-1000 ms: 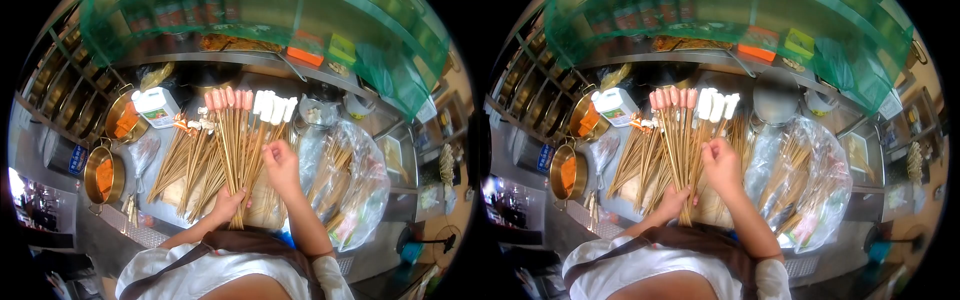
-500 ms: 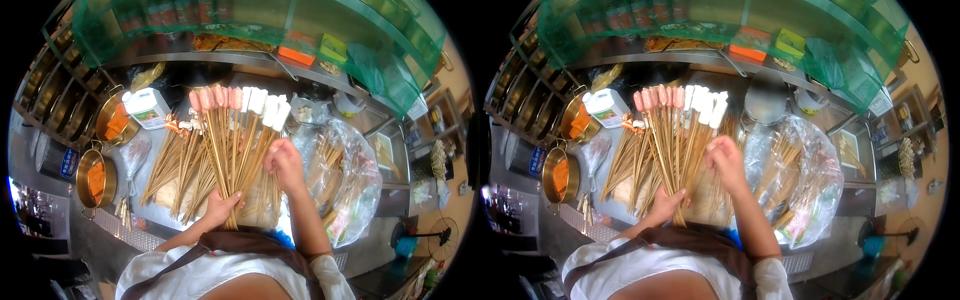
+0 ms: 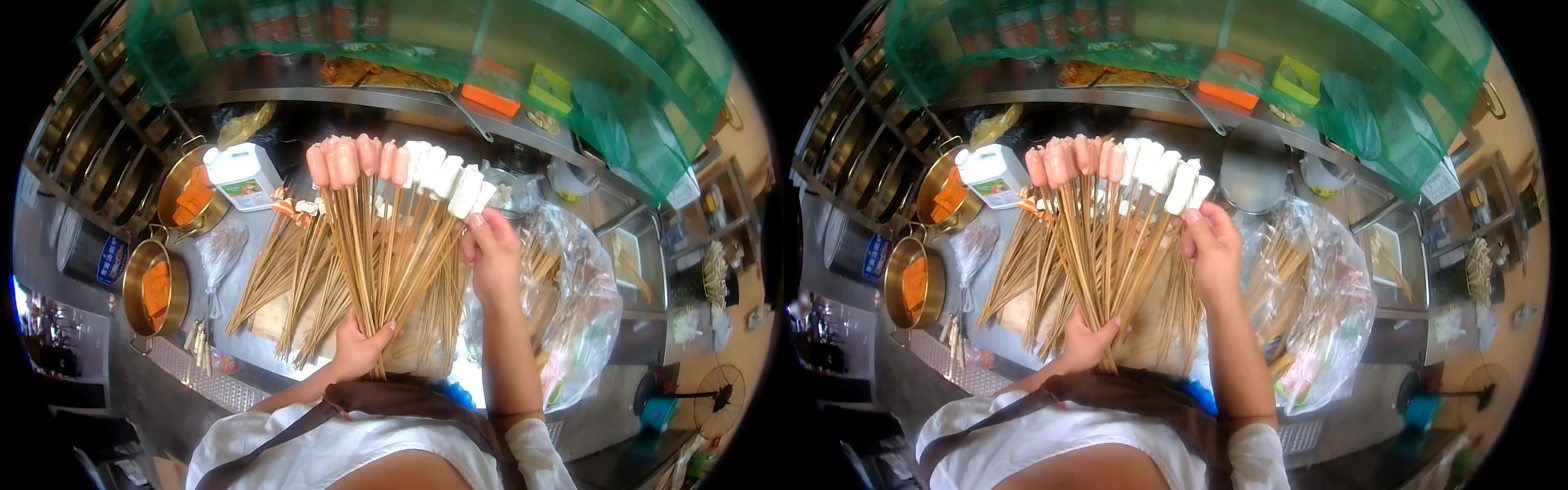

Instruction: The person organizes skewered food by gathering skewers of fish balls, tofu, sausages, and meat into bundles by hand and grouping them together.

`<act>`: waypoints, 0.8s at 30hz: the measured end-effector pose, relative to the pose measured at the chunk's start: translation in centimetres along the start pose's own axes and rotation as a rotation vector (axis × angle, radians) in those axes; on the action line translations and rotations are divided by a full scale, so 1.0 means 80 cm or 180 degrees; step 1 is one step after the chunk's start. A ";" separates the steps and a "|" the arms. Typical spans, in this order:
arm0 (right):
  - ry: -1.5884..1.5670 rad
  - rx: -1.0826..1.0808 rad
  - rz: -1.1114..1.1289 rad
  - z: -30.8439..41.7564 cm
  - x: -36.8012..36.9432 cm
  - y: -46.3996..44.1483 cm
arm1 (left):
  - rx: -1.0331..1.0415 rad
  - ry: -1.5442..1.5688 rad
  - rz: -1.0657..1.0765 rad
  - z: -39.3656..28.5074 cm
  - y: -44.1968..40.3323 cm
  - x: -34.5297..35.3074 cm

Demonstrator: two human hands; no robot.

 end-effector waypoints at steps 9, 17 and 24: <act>-0.0056 -0.0685 -0.0414 -0.018 -0.008 0.027 | -0.0882 0.0452 0.0598 0.020 -0.013 -0.005; 0.0017 -0.0066 0.0959 -0.064 0.041 0.059 | -0.1532 0.1142 0.1420 0.038 -0.028 0.032; 0.1569 -0.1573 0.0786 -0.031 0.049 0.082 | -0.2130 0.2076 0.2097 0.023 -0.019 0.047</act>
Point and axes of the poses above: each hand's wrist, its own y-axis away from the middle knuckle, its own x-axis out of the palm, z = x × y, the point moved 6 cm from there along -y, towards the middle knuckle, and after that the axes turned 11 degrees about -z, right-handed, at the moved point
